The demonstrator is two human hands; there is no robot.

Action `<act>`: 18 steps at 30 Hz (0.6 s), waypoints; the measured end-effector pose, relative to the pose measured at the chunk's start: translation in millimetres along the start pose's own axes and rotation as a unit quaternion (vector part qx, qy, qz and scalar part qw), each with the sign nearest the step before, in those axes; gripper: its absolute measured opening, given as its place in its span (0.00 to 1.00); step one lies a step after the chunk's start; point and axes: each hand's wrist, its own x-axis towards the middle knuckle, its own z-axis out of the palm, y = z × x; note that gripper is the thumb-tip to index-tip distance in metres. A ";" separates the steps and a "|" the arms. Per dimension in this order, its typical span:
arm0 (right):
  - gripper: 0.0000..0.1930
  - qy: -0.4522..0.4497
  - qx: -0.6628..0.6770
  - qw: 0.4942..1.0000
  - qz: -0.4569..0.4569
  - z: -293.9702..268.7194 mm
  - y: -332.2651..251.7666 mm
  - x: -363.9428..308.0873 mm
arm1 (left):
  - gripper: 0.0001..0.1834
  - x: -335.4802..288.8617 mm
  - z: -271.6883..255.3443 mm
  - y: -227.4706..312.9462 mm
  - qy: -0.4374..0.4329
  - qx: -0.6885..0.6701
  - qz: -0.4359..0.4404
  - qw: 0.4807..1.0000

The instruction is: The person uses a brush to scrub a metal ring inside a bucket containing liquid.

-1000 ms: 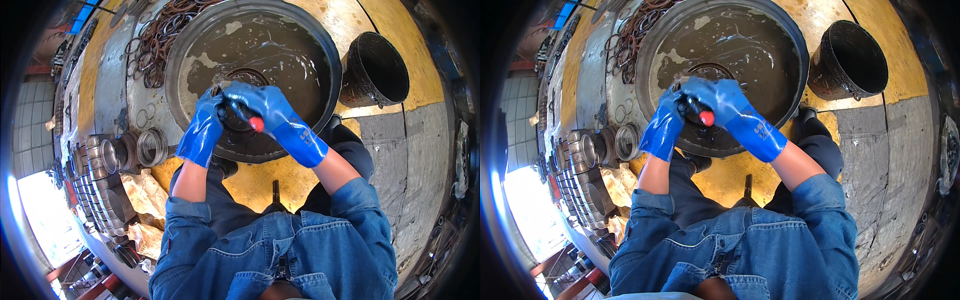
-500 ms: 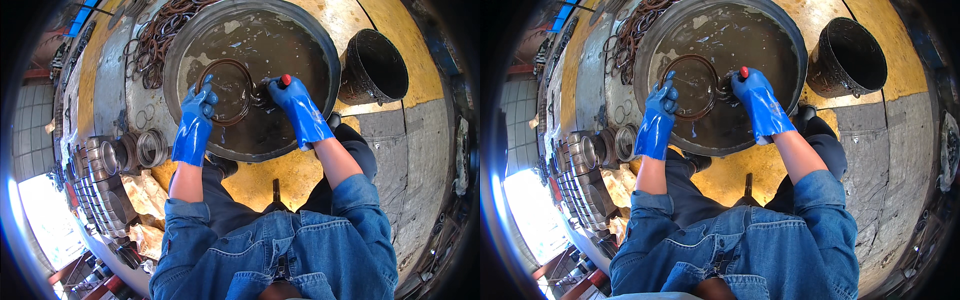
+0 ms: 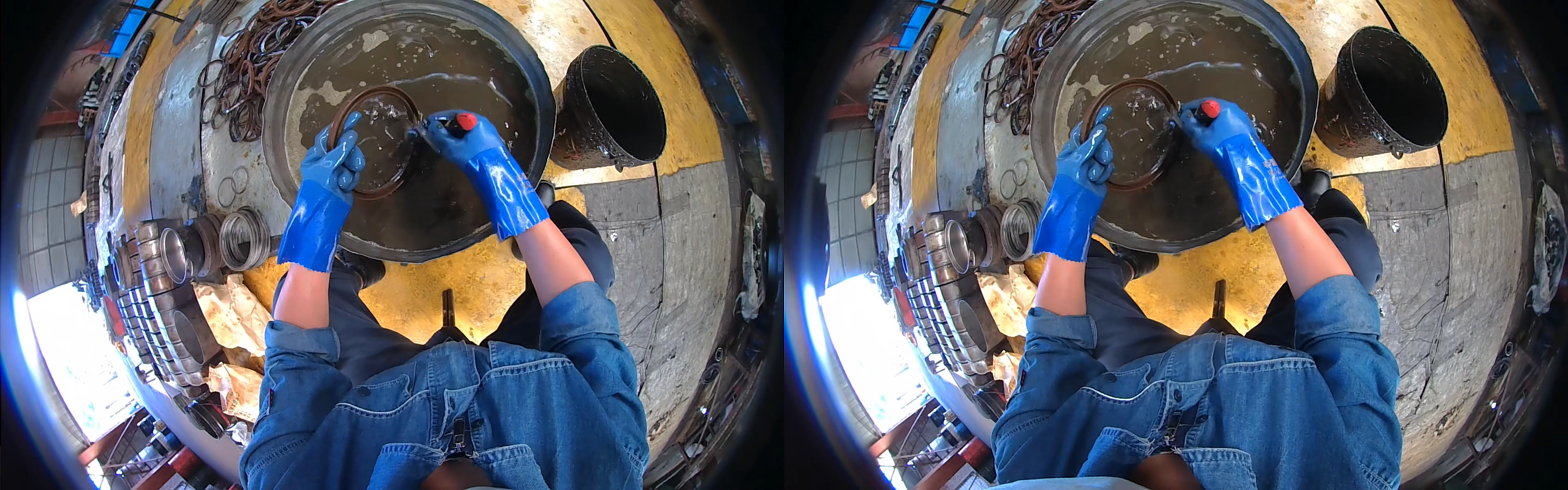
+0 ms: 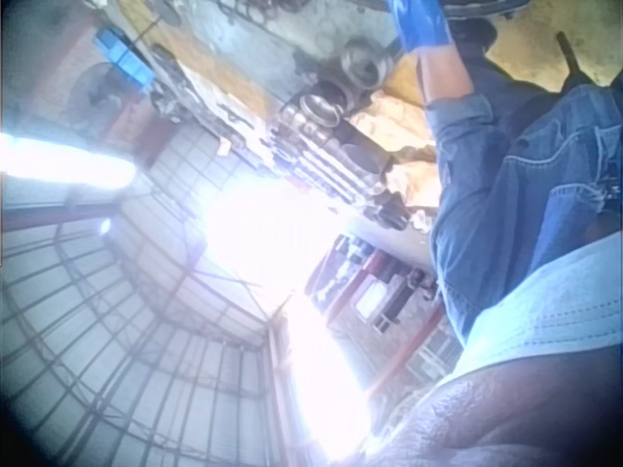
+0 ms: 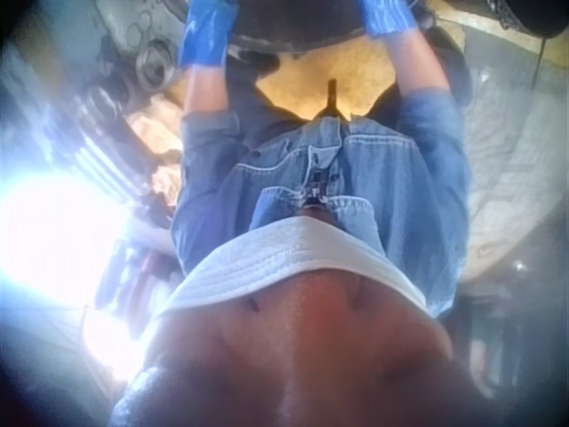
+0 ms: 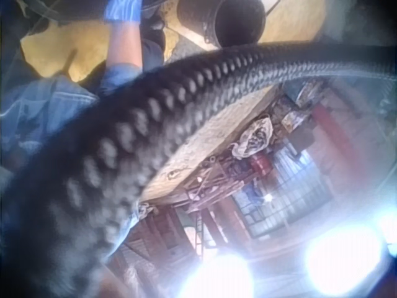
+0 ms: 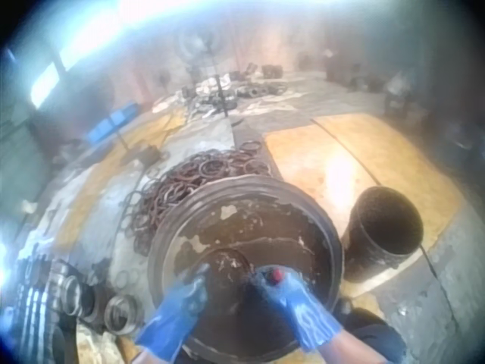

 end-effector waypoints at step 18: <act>0.18 -0.004 -0.271 0.939 -0.213 12.2 -36.3 -18.5 | 0.18 0.2 9.3 -15.9 0.023 0.126 0.032 0.991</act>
